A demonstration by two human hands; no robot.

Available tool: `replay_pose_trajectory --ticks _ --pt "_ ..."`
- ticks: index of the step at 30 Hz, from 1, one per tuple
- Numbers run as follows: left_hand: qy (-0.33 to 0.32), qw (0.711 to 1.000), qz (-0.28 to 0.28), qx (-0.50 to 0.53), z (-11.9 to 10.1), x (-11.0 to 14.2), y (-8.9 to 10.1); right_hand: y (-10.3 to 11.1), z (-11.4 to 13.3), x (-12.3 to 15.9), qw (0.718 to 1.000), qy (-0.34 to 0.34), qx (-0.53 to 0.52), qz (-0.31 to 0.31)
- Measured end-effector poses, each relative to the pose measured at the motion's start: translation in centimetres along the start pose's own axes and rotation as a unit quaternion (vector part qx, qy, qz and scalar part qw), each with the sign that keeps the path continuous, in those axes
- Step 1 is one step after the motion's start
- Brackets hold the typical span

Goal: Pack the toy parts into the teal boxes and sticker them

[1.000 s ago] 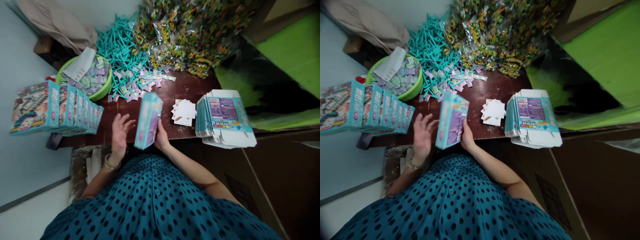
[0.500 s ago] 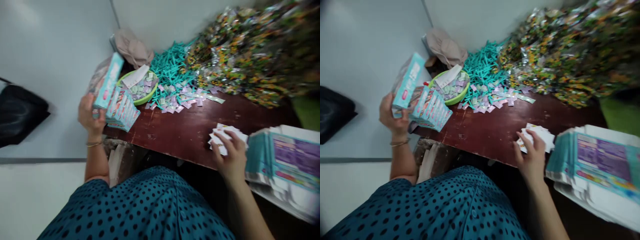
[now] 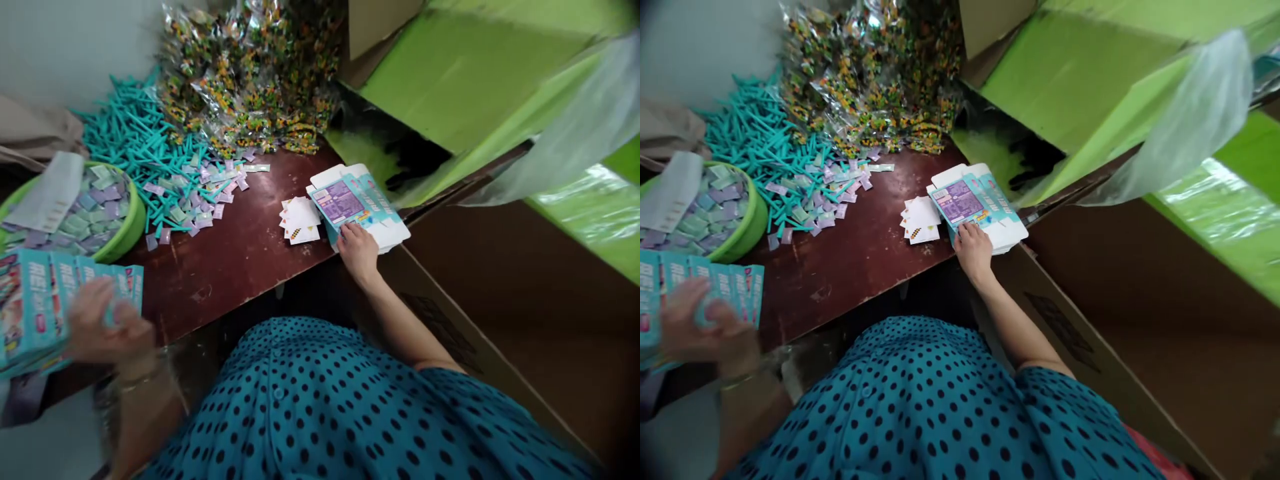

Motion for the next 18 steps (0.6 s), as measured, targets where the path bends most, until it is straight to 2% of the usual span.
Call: replay_pose_trajectory --ticks 1,2,4,5,6,7,8,9,10,13,14,16,18 --pt "-0.035 0.999 -0.009 -0.005 0.8 0.7 -2.1 1.2 1.2 0.3 0.999 0.003 -0.025 -0.022" --pt "-0.013 0.999 0.042 -0.023 2.4 1.4 -5.3 2.3 2.8 0.8 0.997 0.017 -0.059 -0.043" --pt "0.111 0.967 0.223 0.046 6.4 3.0 -12.5 3.2 7.7 2.4 0.983 0.088 -0.155 -0.049" --pt "0.173 0.946 0.256 0.094 8.0 3.7 -14.9 2.9 10.7 3.3 0.966 0.142 -0.215 -0.025" --pt "0.225 0.932 0.25 0.137 9.4 3.8 -16.3 2.2 13.9 4.2 0.939 0.205 -0.275 0.014" --pt "0.264 0.926 0.212 0.168 10.6 3.6 -16.7 1.4 16.7 5.1 0.907 0.266 -0.322 0.054" --pt "0.288 0.926 0.16 0.182 11.6 3.2 -16.4 0.6 18.8 5.7 0.88 0.309 -0.35 0.082" --pt "0.301 0.928 0.115 0.185 12.4 2.9 -15.6 -0.1 19.9 5.7 0.87 0.325 -0.359 0.089" --pt "0.308 0.93 0.092 0.182 12.9 2.6 -14.8 -0.8 20.0 4.9 0.88 0.312 -0.35 0.077" --pt "0.318 0.929 0.115 0.15 13.8 3.2 -13.2 -2.8 17.4 0.9 0.941 0.174 -0.289 0.03" --pt "0.321 0.928 0.129 0.135 14.0 3.7 -13.0 -3.6 16.7 -0.2 0.948 0.14 -0.282 0.038" --pt "0.304 0.932 0.163 0.111 14.1 4.5 -13.3 -5.3 16.5 -1.6 0.94 0.12 -0.311 0.077" --pt "0.245 0.946 0.191 0.091 13.5 4.5 -14.0 -6.4 16.7 -1.9 0.915 0.112 -0.377 0.092"
Point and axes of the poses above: each hand's wrist, its own x-axis away from the middle knuckle, its own y-axis out of the back of the hand, z = x × y, the point moved 8 cm from there along -x, towards the middle knuckle, and after that the axes turned 14 degrees about y, right-handed, at the moved point
